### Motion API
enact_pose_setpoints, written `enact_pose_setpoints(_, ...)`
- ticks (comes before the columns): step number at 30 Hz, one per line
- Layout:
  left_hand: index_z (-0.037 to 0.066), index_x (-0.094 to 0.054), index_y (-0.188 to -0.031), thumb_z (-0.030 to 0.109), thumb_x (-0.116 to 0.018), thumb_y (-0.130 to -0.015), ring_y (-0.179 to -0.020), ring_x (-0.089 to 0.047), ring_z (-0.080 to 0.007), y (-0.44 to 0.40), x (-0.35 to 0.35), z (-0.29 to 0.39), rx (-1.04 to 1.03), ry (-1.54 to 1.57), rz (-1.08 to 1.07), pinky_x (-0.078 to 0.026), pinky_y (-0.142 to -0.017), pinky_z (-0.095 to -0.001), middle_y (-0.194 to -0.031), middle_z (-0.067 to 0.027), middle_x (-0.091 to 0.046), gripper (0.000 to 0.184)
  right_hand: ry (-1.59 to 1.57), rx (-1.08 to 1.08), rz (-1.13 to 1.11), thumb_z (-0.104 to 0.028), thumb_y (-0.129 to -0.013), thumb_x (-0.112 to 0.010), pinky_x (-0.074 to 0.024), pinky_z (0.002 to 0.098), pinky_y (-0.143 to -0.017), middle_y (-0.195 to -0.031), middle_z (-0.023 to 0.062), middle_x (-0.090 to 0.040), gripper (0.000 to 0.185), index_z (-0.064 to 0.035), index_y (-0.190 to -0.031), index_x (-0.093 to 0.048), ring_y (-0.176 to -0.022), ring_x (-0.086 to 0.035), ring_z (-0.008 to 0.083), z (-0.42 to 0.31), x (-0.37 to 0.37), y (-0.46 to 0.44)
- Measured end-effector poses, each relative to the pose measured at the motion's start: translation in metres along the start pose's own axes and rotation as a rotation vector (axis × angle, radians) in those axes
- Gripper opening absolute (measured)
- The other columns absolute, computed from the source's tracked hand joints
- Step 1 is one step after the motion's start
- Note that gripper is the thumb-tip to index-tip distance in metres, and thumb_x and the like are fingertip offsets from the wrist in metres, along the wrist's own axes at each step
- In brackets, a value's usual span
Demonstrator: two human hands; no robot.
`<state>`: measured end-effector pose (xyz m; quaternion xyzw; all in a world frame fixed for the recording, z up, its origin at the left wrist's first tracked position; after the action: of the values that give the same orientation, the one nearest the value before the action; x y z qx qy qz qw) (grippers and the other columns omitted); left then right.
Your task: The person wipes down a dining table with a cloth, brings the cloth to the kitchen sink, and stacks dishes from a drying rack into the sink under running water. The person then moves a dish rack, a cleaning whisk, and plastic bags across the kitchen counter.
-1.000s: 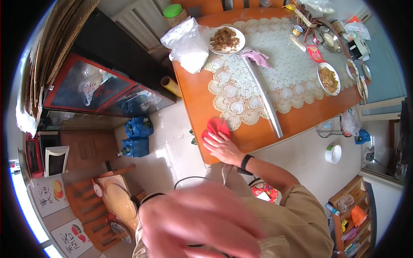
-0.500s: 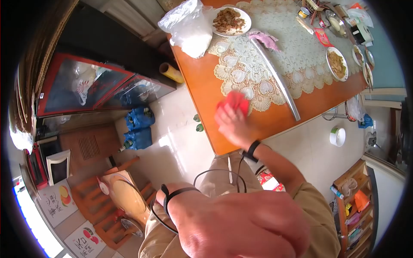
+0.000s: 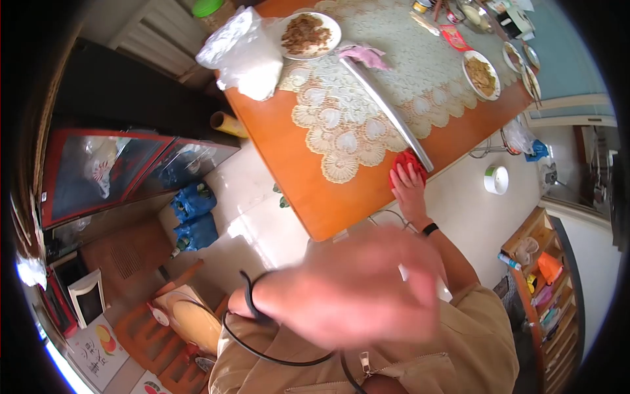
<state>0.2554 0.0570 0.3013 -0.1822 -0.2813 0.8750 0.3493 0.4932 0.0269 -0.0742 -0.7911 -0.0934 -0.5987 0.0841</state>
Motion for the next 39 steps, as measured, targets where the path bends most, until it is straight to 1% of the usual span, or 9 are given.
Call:
enact_pose_setpoints(6, 0.005, -0.060, -0.111, 0.002, -0.052, -0.089, -0.087, -0.067, -0.0326, 0.057, 0.052, -0.232, 0.895, -0.700, 0.054, -0.052, -0.078, -0.0374, -0.090, -0.0172, -0.065, 0.024, -0.004, 0.261, -0.058, -0.021, -0.082, -0.066, -0.0317, 0.0557, -0.111, -0.148, 0.0064, -0.044, 0.054, -0.0145, -0.135, -0.056, -0.143, -0.031, 0.0317, -0.035, 0.013, 0.000)
enact_pose_setpoints(10, 0.010, -0.057, -0.124, 0.021, -0.053, -0.095, -0.086, -0.067, -0.0375, 0.050, 0.008, -0.340, 0.873, -0.890, -0.086, -0.053, -0.079, -0.0428, -0.093, -0.0200, -0.068, 0.031, -0.034, 0.358, -0.042, -0.021, -0.083, -0.063, -0.0355, 0.0525, -0.110, -0.146, 0.0041, -0.048, 0.050, -0.0170, -0.133, -0.059, -0.140, -0.038, 0.0281, -0.020, 0.022, 0.001)
enact_pose_setpoints(16, 0.025, -0.049, -0.137, 0.044, -0.045, -0.097, -0.091, -0.068, -0.0391, 0.043, -0.013, -0.449, 1.451, -1.036, -0.102, -0.053, -0.078, -0.0509, -0.097, -0.0178, -0.071, 0.045, -0.245, 0.621, -0.118, -0.020, -0.088, -0.058, -0.0409, 0.0472, -0.106, -0.139, 0.0012, -0.055, 0.040, -0.0196, -0.127, -0.063, -0.131, -0.049, 0.0246, 0.078, 0.053, 0.008)
enact_pose_setpoints(25, 0.017, -0.062, -0.112, 0.045, -0.063, -0.088, -0.085, -0.069, -0.0358, 0.117, 0.044, -0.385, 1.402, -1.222, 0.469, -0.053, -0.073, -0.0459, -0.091, -0.0108, -0.072, 0.037, 0.020, 0.248, 0.119, -0.009, -0.084, -0.059, -0.0360, 0.0511, -0.109, -0.145, 0.0181, -0.045, 0.054, -0.0056, -0.137, -0.051, -0.134, -0.038, 0.0471, 0.337, 0.108, -0.162)
enact_pose_setpoints(29, 0.020, -0.062, -0.111, 0.037, -0.067, -0.086, -0.085, -0.066, -0.0365, 0.158, 0.052, -0.363, 1.426, -1.294, 0.363, -0.052, -0.075, -0.0467, -0.088, -0.0151, -0.066, 0.031, -0.067, 0.409, 0.094, -0.003, -0.087, -0.050, -0.0380, 0.0467, -0.109, -0.139, 0.0196, -0.051, 0.043, -0.0048, -0.130, -0.055, -0.131, -0.041, 0.0456, 0.254, 0.082, -0.165)
enact_pose_setpoints(30, 0.021, -0.062, -0.111, 0.034, -0.067, -0.086, -0.085, -0.066, -0.0373, 0.164, 0.047, -0.357, 1.478, -1.335, 0.309, -0.053, -0.075, -0.0468, -0.088, -0.0165, -0.065, 0.028, -0.114, 0.503, -0.259, -0.006, -0.086, -0.050, -0.0388, 0.0456, -0.108, -0.136, 0.0167, -0.054, 0.038, -0.0058, -0.124, -0.058, -0.130, -0.045, 0.0394, 0.201, 0.075, -0.160)
enact_pose_setpoints(31, 0.021, -0.062, -0.111, 0.034, -0.067, -0.086, -0.085, -0.066, -0.0373, 0.165, 0.038, -0.350, 1.479, -1.333, 0.318, -0.053, -0.075, -0.0468, -0.088, -0.0165, -0.065, 0.028, -0.709, 0.287, -0.333, -0.013, -0.088, -0.051, -0.0372, 0.0456, -0.109, -0.138, 0.0125, -0.053, 0.033, -0.0088, -0.121, -0.058, -0.135, -0.044, 0.0310, 0.172, 0.054, -0.137)
enact_pose_setpoints(33, 0.017, -0.062, -0.109, 0.026, -0.070, -0.083, -0.082, -0.065, -0.0323, 0.165, 0.025, -0.338, 1.532, -1.377, 0.215, -0.052, -0.071, -0.0447, -0.082, -0.0130, -0.065, 0.029, -0.151, 0.864, -0.178, -0.020, -0.089, -0.054, -0.0348, 0.0455, -0.111, -0.141, 0.0080, -0.051, 0.037, -0.0128, -0.126, -0.057, -0.137, -0.042, 0.0258, 0.091, 0.052, -0.078)
enact_pose_setpoints(39, 0.019, -0.067, -0.111, 0.022, -0.064, -0.086, -0.089, -0.065, -0.0355, 0.191, 0.020, -0.322, 1.696, -1.130, 0.210, -0.052, -0.079, -0.0459, -0.091, -0.0170, -0.067, 0.025, -0.051, 0.870, -0.044, -0.024, -0.086, -0.058, -0.0315, 0.0602, -0.109, -0.138, 0.0039, -0.054, 0.038, -0.0176, -0.123, -0.061, -0.134, -0.044, 0.0284, 0.068, 0.048, -0.169)
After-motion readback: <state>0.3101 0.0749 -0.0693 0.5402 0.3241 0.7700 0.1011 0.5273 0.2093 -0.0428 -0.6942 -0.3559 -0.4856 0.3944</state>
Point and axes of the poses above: each hand's wrist, its own y-axis away from the middle knuckle, its own x-axis out of the back of the hand, z = x × y, the point moved 8 cm from there along -y, towards the middle knuckle
